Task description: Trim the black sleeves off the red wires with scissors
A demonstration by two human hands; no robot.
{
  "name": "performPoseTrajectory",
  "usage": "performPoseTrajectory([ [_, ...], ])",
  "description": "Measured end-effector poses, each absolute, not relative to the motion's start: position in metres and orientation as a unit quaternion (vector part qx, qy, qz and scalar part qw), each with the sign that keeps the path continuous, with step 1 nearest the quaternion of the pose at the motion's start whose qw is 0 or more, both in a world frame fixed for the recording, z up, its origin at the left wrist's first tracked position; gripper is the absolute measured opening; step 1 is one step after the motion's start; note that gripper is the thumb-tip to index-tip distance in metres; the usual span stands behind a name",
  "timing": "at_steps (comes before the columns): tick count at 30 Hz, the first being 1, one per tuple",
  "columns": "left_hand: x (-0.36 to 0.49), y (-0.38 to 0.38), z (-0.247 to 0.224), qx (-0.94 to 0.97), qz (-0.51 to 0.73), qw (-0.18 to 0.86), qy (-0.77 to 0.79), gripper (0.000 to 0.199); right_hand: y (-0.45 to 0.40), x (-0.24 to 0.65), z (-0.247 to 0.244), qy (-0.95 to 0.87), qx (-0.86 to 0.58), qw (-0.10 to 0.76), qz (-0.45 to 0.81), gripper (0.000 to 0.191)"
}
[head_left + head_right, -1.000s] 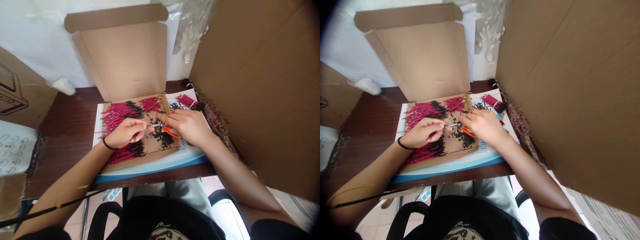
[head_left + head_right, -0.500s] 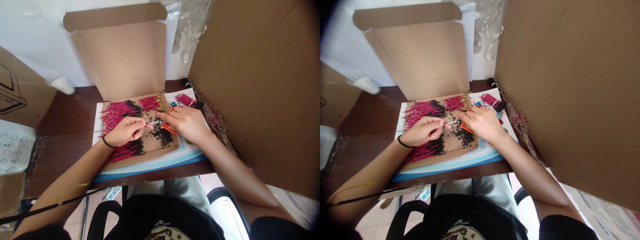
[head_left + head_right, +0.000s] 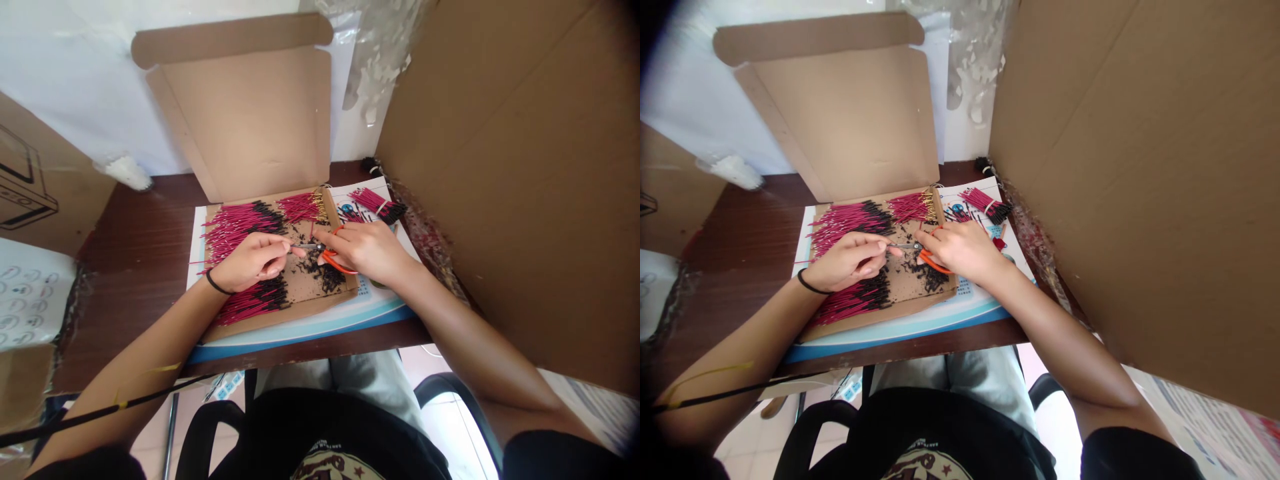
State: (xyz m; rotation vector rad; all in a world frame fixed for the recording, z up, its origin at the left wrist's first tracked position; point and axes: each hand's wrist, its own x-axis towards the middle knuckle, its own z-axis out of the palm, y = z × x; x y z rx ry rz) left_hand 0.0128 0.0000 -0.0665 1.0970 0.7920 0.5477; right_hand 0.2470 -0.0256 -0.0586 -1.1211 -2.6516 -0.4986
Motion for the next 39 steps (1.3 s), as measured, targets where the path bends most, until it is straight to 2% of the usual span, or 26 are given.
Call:
performPoseTrajectory([
  [11,0.011,0.0,-0.065,0.506,0.262,0.742,0.354,0.026,-0.024,0.249,-0.059,-0.912,-0.389,0.124,-0.044,0.037],
  [17,0.011,0.0,-0.065,0.513,0.261,0.74,0.348,0.024,-0.022,0.253,-0.053,-0.887,-0.413,0.189,0.084,0.042],
  [24,0.011,0.0,-0.069,0.509,0.267,0.726,0.377,0.026,-0.02,0.248,-0.06,-0.879,-0.435,0.198,-0.004,0.047],
  [28,0.013,-0.001,-0.067,0.526,0.251,0.712,0.392,0.026,-0.021,0.245,-0.063,-0.871,-0.451,0.19,-0.053,0.04],
  [34,0.015,-0.001,-0.065,0.534,0.253,0.702,0.396,0.025,-0.024,0.239,-0.064,-0.828,-0.51,0.231,-0.036,0.029],
  [39,0.015,-0.002,-0.067,0.535,0.265,0.697,0.397,0.029,-0.025,0.242,-0.06,-0.861,-0.447,0.226,-0.088,0.029],
])
